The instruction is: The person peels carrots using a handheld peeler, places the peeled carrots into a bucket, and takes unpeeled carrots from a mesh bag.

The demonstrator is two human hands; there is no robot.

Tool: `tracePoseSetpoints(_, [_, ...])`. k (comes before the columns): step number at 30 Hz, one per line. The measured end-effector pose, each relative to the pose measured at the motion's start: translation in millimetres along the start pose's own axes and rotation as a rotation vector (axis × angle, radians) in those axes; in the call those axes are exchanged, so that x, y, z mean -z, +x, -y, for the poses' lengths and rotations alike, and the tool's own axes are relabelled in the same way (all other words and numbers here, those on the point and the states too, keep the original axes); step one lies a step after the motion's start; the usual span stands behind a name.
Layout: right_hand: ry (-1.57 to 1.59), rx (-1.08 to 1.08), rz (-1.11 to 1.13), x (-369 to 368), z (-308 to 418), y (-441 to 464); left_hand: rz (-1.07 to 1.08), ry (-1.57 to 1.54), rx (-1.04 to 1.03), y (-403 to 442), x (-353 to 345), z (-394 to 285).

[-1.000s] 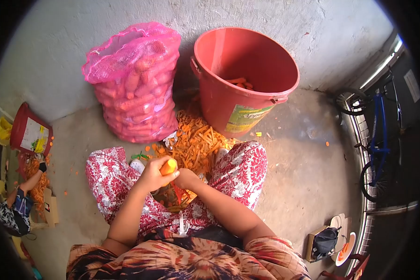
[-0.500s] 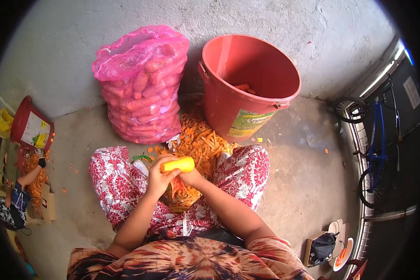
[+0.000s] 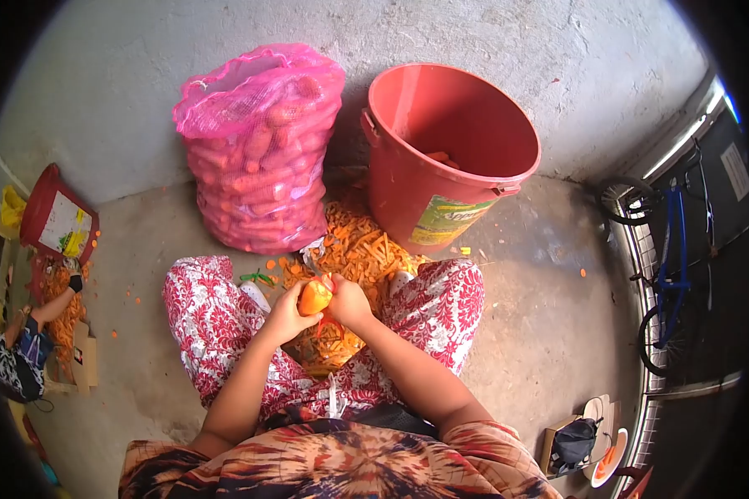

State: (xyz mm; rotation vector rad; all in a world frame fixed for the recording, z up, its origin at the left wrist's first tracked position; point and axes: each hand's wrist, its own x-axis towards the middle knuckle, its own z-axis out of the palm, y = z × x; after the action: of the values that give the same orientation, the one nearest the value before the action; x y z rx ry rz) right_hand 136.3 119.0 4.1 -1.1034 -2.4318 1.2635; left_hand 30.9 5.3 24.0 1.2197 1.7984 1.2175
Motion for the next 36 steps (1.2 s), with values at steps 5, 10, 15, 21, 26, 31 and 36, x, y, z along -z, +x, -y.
tracePoseSetpoints(5, [0.024,0.010,0.051,-2.1,-9.9,3.1,-0.193,-0.010,-0.034,6.2,1.5,26.3])
tracePoseSetpoints(10, [-0.032,0.056,0.190,8.8,12.7,-9.8,-0.253,-0.049,0.079,15.3,8.3,41.7])
tracePoseSetpoints(15, [-0.067,0.131,0.229,5.5,8.4,-11.3,-0.253,0.069,0.084,14.5,6.2,35.0])
tracePoseSetpoints(21, [-0.053,0.113,0.279,1.8,2.6,-9.9,-0.248,0.134,0.082,14.2,7.3,31.6])
tracePoseSetpoints(26, [-0.020,0.115,0.289,-0.3,-0.5,-9.1,-0.309,0.157,0.048,14.6,5.2,36.8])
tracePoseSetpoints(31, [-0.013,0.073,0.357,-3.3,-1.3,-9.5,-0.472,0.289,0.016,14.6,-2.5,35.2])
tracePoseSetpoints(36, [-0.119,0.052,0.363,-12.7,-12.7,-7.3,-0.427,0.328,0.050,12.5,-0.4,29.7])
